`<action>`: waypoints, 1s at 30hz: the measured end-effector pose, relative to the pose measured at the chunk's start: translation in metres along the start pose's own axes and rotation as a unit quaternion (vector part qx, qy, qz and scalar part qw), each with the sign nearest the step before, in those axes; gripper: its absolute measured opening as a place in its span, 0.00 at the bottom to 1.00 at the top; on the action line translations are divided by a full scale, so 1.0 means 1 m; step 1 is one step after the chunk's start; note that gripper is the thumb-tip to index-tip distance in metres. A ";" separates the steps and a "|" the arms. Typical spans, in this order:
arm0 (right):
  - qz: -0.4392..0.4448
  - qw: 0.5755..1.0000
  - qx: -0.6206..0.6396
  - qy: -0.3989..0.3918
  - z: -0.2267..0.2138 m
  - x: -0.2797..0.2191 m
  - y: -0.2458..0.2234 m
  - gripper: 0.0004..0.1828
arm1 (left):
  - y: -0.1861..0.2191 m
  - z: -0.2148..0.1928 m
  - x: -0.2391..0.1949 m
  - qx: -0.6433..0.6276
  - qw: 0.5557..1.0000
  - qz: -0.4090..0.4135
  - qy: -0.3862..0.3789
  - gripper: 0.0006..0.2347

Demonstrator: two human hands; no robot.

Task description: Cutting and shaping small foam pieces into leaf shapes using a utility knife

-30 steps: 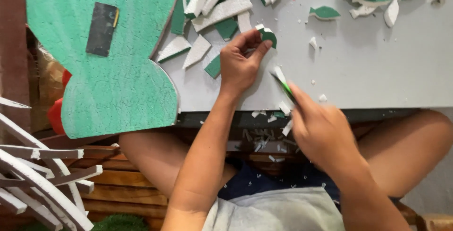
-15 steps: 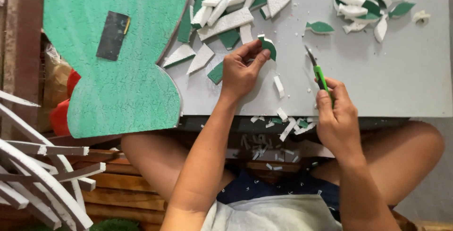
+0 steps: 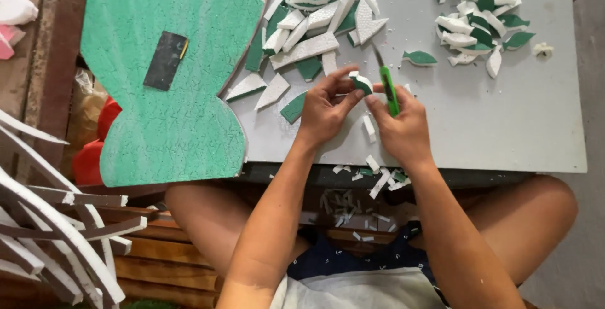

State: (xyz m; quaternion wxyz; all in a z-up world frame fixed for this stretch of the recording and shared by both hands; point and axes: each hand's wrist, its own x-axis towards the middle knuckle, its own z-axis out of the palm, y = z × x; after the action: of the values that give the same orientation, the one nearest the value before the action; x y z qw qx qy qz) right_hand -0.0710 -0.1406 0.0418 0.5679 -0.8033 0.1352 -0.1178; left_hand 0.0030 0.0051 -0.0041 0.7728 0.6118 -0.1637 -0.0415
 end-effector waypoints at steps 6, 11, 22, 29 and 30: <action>0.082 0.987 0.132 -0.034 -0.022 -0.035 -0.037 0.19 | 0.000 0.000 0.000 -0.053 0.998 -0.019 0.007 0.14; 0.143 0.954 0.255 -0.070 -0.009 -0.053 -0.026 0.17 | 0.007 0.002 0.001 -0.041 0.999 -0.005 0.006 0.12; 0.146 0.949 0.266 -0.082 -0.001 -0.049 -0.012 0.15 | 0.007 0.001 0.000 -0.032 0.999 -0.011 0.008 0.12; 0.176 0.937 0.288 -0.089 -0.001 -0.045 -0.016 0.14 | 0.007 0.001 -0.001 -0.015 1.000 -0.010 0.004 0.11; 0.178 0.938 0.285 -0.088 0.000 -0.044 -0.016 0.14 | 0.008 0.001 -0.001 -0.014 1.000 -0.013 0.001 0.11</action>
State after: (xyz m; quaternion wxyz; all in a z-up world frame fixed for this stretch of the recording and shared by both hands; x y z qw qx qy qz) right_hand -0.1113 -0.1203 0.0552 0.7940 -0.5781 0.1867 0.0229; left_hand 0.0009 0.0063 0.0034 0.7809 0.6028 -0.1549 -0.0532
